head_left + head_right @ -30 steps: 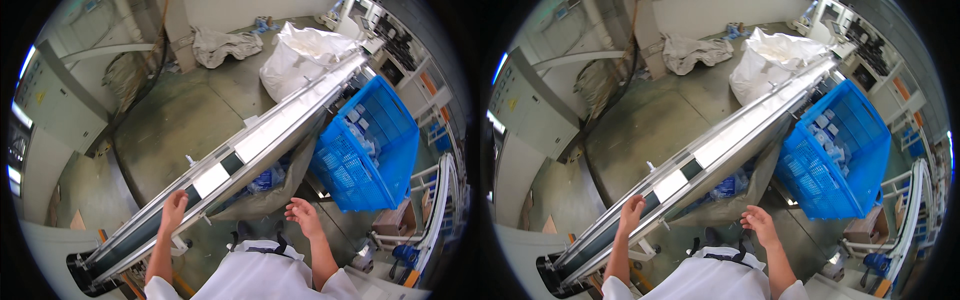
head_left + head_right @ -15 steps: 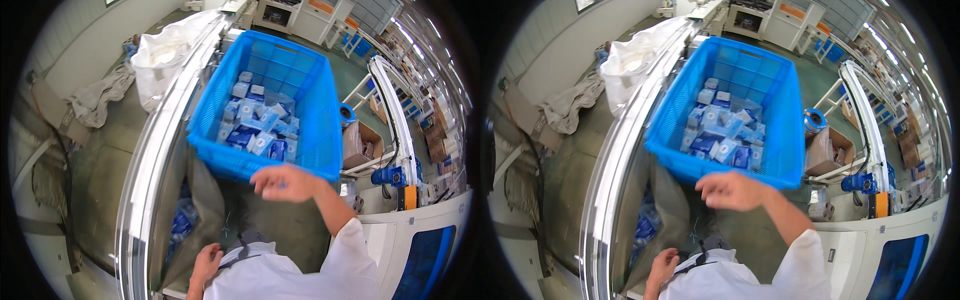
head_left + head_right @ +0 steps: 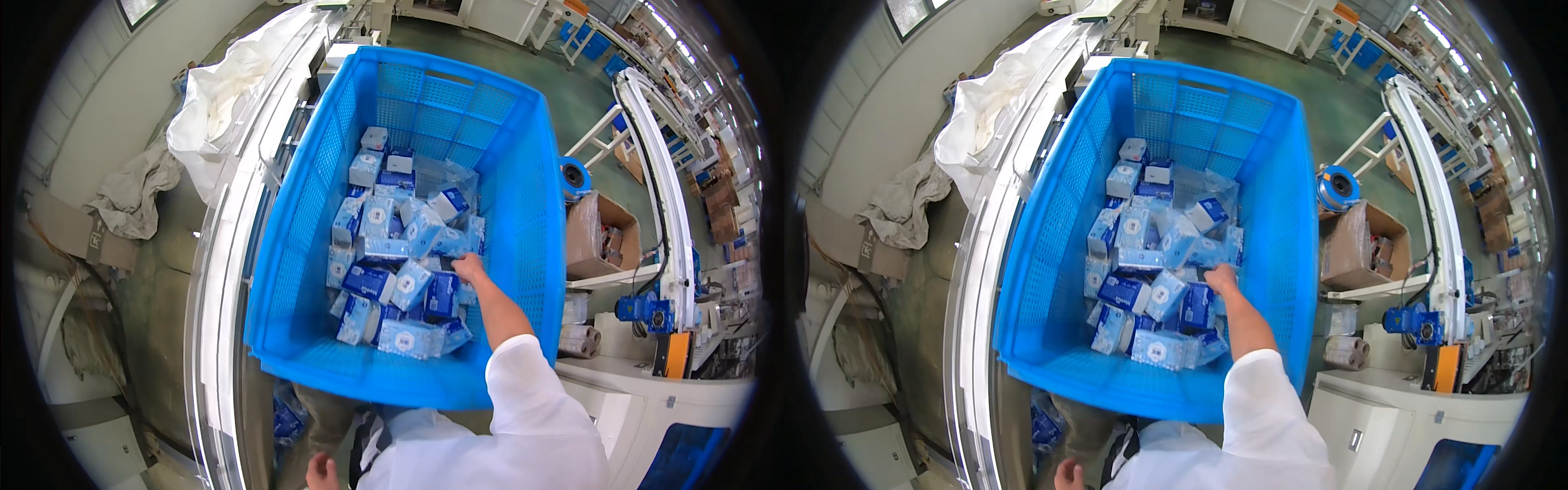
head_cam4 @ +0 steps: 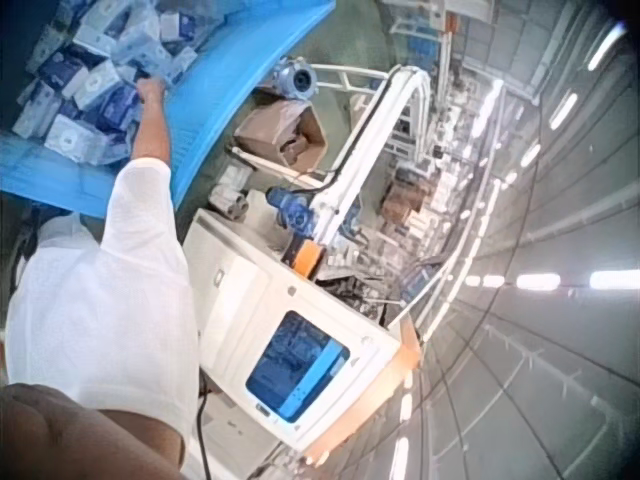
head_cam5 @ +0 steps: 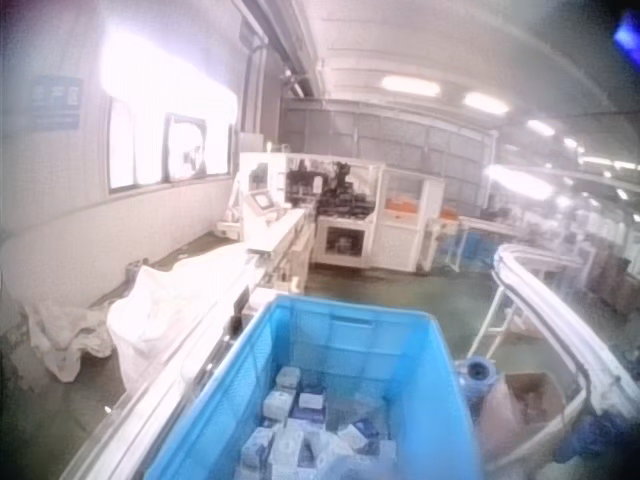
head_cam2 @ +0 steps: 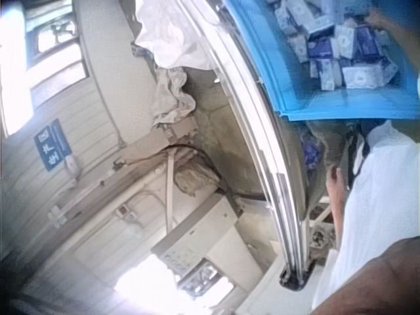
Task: The person picks up packaged items from a blue plastic bin, wraps them in white protective foam sheets, and places them onto a conveyor belt.
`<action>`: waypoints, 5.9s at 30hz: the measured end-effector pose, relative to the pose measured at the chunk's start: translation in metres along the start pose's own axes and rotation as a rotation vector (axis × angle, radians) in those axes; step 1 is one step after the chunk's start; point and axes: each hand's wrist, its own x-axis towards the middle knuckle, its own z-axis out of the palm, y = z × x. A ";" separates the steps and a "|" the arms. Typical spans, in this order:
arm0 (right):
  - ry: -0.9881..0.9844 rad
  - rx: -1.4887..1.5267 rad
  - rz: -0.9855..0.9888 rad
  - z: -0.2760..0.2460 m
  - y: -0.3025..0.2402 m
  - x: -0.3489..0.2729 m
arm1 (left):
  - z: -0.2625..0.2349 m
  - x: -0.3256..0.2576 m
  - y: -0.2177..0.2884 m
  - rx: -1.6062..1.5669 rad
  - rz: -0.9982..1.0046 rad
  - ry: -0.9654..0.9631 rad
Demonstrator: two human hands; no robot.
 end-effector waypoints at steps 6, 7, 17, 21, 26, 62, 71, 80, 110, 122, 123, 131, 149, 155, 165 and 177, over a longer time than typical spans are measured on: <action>0.564 0.515 0.215 0.017 0.001 0.155 | 0.005 0.020 -0.017 0.171 -0.123 0.013; 0.628 0.551 0.255 0.018 -0.008 0.168 | 0.005 0.020 -0.012 0.287 -0.146 0.056; -0.377 1.462 0.549 0.032 -0.018 0.239 | 0.012 0.050 -0.007 -0.081 -0.417 -0.011; -0.364 1.459 0.577 0.046 -0.043 0.238 | 0.009 0.061 -0.032 0.018 -0.239 0.000; -0.220 1.458 0.436 0.037 -0.045 0.225 | 0.007 0.073 -0.081 0.055 -0.040 0.019; -1.153 0.527 -0.545 0.145 -0.087 -0.647 | -0.197 -0.030 -0.120 0.381 0.959 0.364; -1.405 0.975 -0.138 0.110 -0.003 -0.631 | -0.035 -0.067 -0.212 -0.949 0.561 -0.633; -1.548 0.774 0.393 0.100 0.006 -0.601 | -0.137 -0.116 -0.070 0.621 1.464 0.186; -0.706 -0.097 -1.260 0.087 0.038 -0.496 | 0.048 -0.154 -0.155 -1.199 0.247 -0.125; -1.193 0.455 -0.765 0.070 0.060 -0.576 | 0.054 -0.145 -0.170 -1.344 0.427 0.174; -1.253 0.422 -0.694 0.067 0.057 -0.577 | 0.052 -0.146 -0.172 -1.321 0.419 0.167; -1.046 0.433 -0.662 0.108 0.083 -0.546 | 0.041 -0.154 -0.184 -1.147 0.437 0.042; -1.488 0.588 -0.696 0.084 0.024 -0.594 | -0.014 -0.131 -0.146 -0.752 0.480 -0.024; -1.164 0.789 -0.222 0.130 0.022 -0.589 | -0.034 -0.065 -0.194 -0.934 0.460 0.213; -0.599 0.721 -0.133 0.119 0.037 -0.572 | -0.015 0.234 -0.258 0.271 0.266 0.414; -0.527 0.596 0.084 0.133 0.102 -0.564 | 0.035 0.360 -0.319 0.278 -0.145 -0.126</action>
